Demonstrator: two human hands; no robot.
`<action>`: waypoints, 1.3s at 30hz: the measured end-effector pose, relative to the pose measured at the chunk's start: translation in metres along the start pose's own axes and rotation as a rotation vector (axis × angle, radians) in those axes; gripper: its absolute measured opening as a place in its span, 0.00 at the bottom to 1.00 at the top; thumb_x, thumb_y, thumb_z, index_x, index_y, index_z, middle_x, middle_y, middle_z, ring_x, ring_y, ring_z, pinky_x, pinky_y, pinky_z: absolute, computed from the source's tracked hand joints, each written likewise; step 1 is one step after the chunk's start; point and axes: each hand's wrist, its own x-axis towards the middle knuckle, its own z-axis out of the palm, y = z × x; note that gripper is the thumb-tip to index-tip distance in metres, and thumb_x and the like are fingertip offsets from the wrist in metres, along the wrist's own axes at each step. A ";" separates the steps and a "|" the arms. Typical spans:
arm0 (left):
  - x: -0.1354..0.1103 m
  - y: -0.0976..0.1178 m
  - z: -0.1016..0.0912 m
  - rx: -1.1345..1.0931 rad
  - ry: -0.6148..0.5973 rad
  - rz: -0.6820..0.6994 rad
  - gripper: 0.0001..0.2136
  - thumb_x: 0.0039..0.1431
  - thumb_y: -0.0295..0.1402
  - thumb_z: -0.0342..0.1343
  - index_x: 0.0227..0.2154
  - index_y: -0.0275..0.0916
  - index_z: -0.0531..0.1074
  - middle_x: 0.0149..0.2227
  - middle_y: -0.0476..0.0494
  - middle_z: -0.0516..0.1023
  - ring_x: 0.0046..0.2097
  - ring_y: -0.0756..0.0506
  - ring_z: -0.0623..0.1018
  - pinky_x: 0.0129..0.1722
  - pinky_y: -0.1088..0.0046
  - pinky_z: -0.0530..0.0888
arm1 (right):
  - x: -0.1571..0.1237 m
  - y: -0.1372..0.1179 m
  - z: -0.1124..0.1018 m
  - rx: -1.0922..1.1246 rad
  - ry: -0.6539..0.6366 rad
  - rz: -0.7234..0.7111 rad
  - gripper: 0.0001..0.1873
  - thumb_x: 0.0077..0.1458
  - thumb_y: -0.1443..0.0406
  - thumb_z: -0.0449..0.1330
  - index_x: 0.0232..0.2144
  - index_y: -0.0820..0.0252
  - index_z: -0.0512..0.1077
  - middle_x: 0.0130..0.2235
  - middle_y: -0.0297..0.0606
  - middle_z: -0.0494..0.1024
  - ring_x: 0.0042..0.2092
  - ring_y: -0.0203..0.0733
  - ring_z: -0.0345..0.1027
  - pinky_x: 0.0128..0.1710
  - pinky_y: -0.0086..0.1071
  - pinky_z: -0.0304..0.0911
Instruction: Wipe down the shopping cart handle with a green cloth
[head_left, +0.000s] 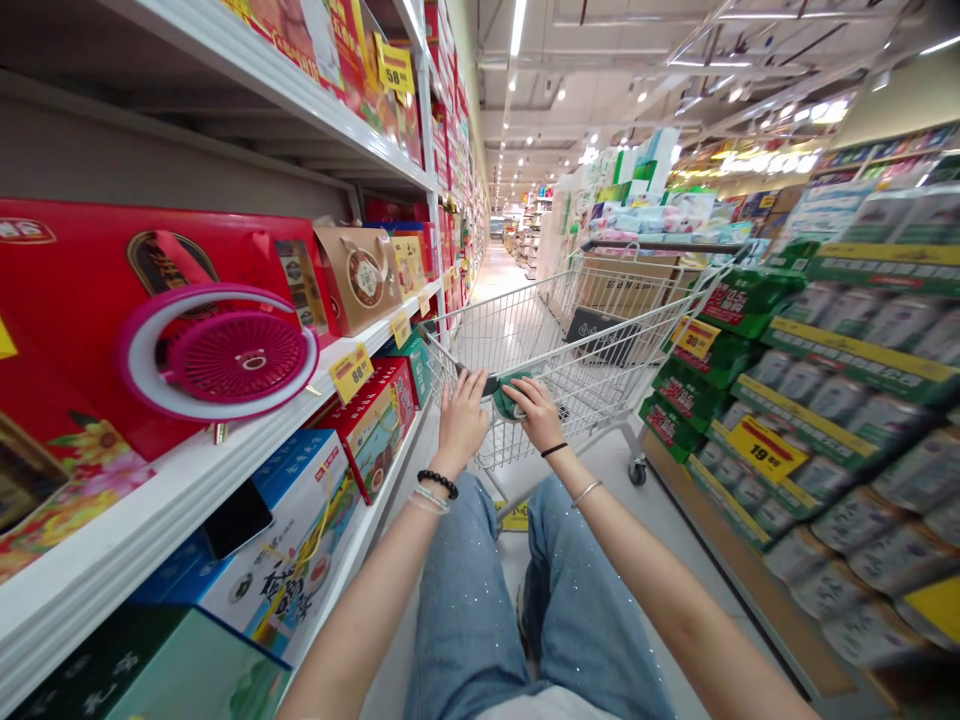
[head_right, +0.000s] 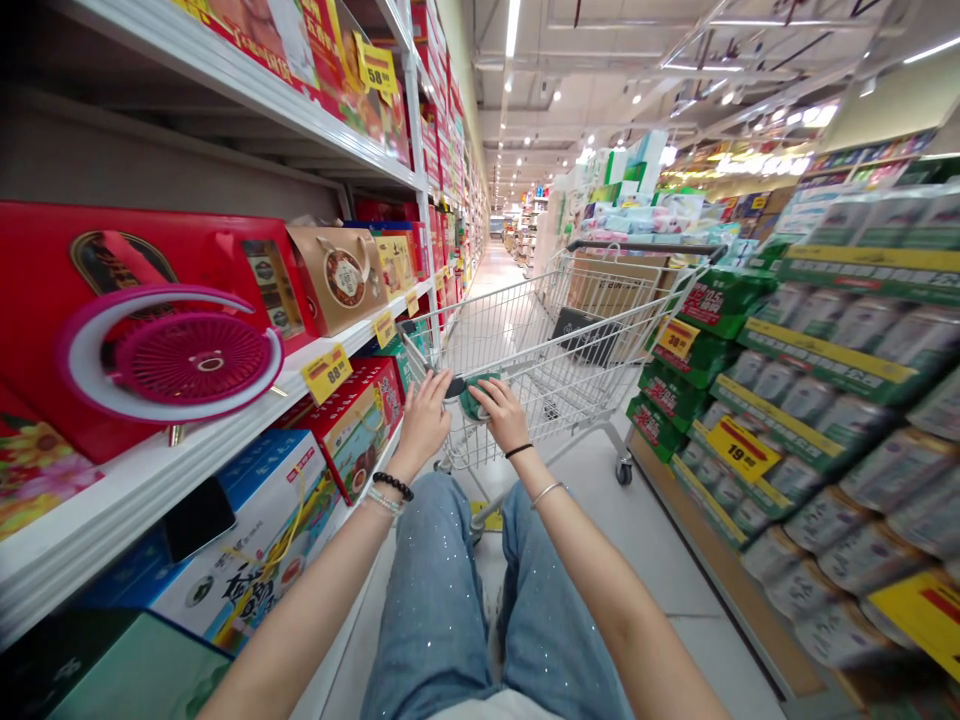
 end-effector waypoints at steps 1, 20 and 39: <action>0.004 0.001 -0.001 -0.003 -0.019 -0.012 0.32 0.52 0.20 0.45 0.62 0.36 0.62 0.65 0.39 0.66 0.69 0.40 0.59 0.69 0.52 0.51 | -0.003 -0.001 0.002 0.001 -0.012 -0.001 0.28 0.57 0.77 0.48 0.54 0.55 0.74 0.54 0.42 0.76 0.60 0.46 0.63 0.61 0.45 0.64; 0.015 -0.045 -0.019 -0.452 -0.139 -0.018 0.33 0.42 0.19 0.44 0.56 0.38 0.64 0.59 0.40 0.72 0.61 0.45 0.70 0.65 0.59 0.63 | 0.007 -0.036 0.026 -0.025 -0.054 -0.077 0.28 0.59 0.77 0.50 0.58 0.53 0.71 0.58 0.42 0.74 0.62 0.45 0.62 0.65 0.47 0.59; 0.000 -0.036 -0.002 -0.344 0.007 -0.019 0.34 0.43 0.18 0.46 0.57 0.39 0.67 0.62 0.44 0.70 0.68 0.44 0.61 0.69 0.58 0.56 | 0.016 -0.020 0.014 -0.031 -0.009 0.023 0.29 0.56 0.78 0.49 0.56 0.55 0.72 0.57 0.43 0.73 0.62 0.48 0.61 0.64 0.49 0.58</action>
